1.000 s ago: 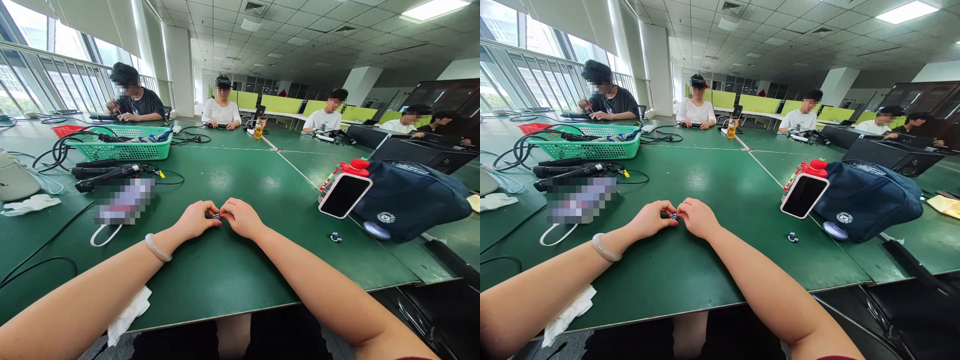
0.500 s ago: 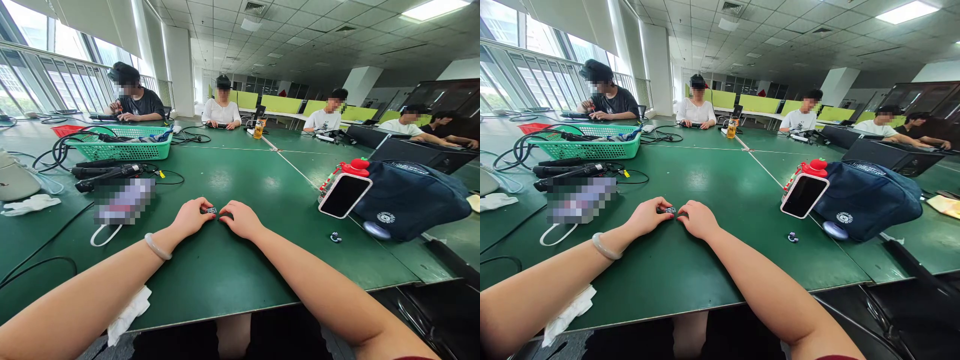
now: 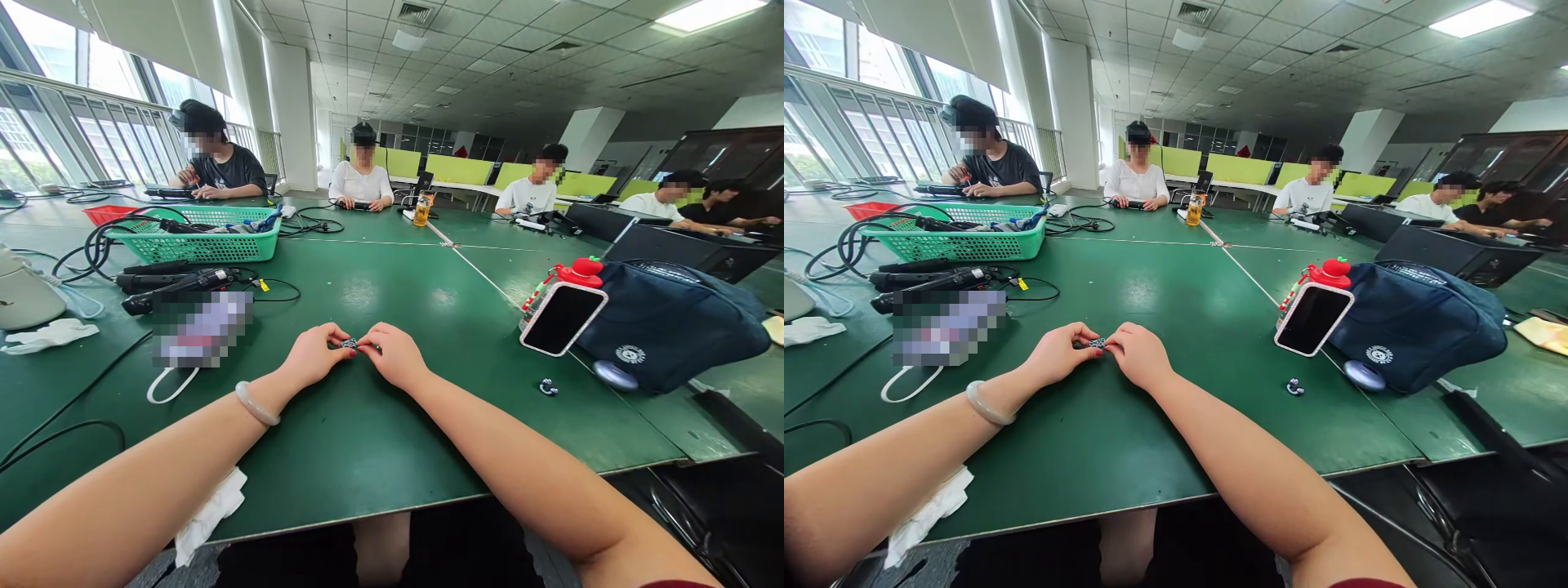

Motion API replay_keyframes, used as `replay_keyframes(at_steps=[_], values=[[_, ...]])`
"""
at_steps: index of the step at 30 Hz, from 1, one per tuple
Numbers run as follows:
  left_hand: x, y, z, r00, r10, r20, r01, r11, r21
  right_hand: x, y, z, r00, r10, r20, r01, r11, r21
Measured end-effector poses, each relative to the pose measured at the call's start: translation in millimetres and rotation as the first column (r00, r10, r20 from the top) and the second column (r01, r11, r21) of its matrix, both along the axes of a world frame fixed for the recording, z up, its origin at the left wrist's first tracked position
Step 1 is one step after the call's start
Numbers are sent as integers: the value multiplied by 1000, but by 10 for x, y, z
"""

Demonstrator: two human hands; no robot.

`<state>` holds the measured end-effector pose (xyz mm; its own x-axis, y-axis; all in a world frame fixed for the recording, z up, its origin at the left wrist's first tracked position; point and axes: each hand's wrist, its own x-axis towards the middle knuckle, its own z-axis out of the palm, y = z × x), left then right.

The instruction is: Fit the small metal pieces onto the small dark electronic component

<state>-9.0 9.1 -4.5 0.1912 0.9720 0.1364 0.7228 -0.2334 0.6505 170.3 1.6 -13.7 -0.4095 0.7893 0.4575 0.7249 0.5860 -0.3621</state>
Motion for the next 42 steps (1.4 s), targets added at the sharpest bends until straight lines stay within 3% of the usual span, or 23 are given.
replay_keyframes(at_steps=[7,12,15,18,21,27,42], values=[[20,-25,27,988,-57,141,55,998,19,8,-22,-8,998,15,-64,-6,990,140],[10,8,12,956,-99,275,106,994,-9,23,-33,1,999,15,37,-25,956,292],[8,16,6,939,-103,327,124,991,-44,28,-45,27,993,11,116,-48,946,320],[8,5,0,951,-102,293,121,992,-46,64,-29,54,993,-27,116,-1,973,232],[7,-15,3,972,-102,213,113,993,-37,164,36,61,987,-109,115,103,993,60],[6,-37,26,987,-107,119,112,993,-32,361,150,31,973,-200,115,224,941,-255],[7,-40,3,989,-118,87,121,992,-25,244,109,-9,982,-97,165,137,958,-252]])
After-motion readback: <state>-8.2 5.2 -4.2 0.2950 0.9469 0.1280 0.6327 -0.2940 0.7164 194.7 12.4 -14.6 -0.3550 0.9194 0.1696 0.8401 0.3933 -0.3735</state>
